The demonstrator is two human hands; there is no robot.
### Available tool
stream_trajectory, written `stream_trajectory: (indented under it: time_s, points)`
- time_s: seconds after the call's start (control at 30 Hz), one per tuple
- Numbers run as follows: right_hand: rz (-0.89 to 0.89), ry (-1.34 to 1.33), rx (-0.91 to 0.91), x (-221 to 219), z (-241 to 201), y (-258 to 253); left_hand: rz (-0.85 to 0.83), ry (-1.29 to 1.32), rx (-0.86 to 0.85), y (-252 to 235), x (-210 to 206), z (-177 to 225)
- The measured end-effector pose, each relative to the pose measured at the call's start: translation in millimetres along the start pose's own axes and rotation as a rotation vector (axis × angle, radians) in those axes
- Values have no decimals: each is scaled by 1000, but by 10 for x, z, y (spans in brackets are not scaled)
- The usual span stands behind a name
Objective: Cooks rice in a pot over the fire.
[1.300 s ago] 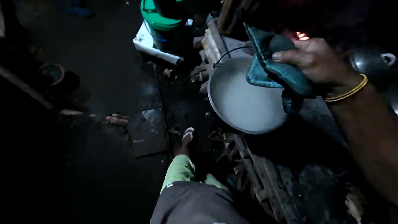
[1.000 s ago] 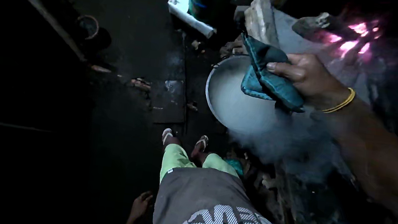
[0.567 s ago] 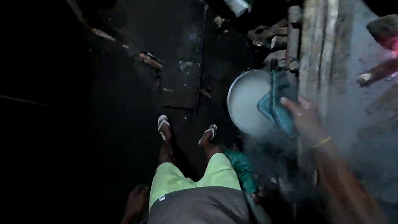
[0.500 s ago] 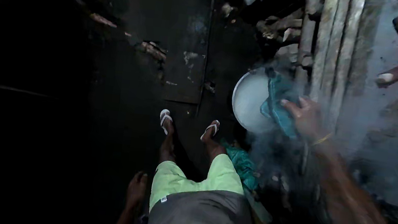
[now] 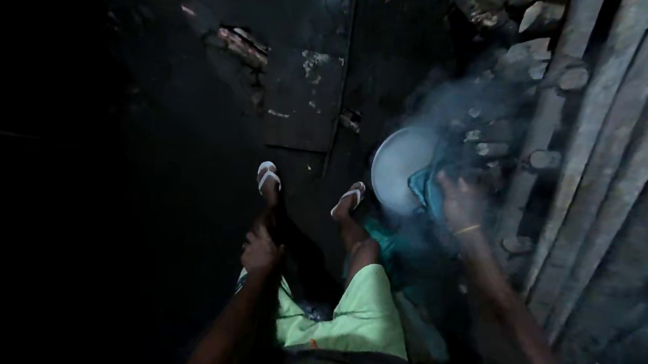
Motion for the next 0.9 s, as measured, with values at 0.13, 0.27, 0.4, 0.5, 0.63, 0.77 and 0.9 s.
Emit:
stream_trajectory:
  time_s: [0.13, 0.27, 0.4, 0.5, 0.63, 0.77, 0.9]
  points:
    - [-77, 133, 118, -362, 213, -130, 0, -32, 23, -7, -112, -67]
    - [13, -86, -122, -578, 191, -110, -31, -21, 42, 23, -209, -95]
    - [-29, -617, -484, -878, 420, -173, -24, -27, 46, 37, -302, -123]
    - [-100, -562, -458, -1058, 507, -212, -27, -29, 34, 8, -318, -127]
    - [-189, 2, -67, -1001, 559, -152, 13, -67, 13, 6, -405, -129]
    - [-165, 101, 68, -870, 428, -243, 23, -91, 3, 0, -431, -118]
    - [-116, -499, -255, -944, 547, -285, 20, -88, -5, 69, -484, -143]
Point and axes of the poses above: each hand's wrist, its own y-axis away from the middle knuckle, its own x-axis out of the back of the hand, z = x × y, the point moved 5 cm from there along -y, towards the middle knuckle, and after that the axes turned 12 degrees about z, right-handed, at the moved point
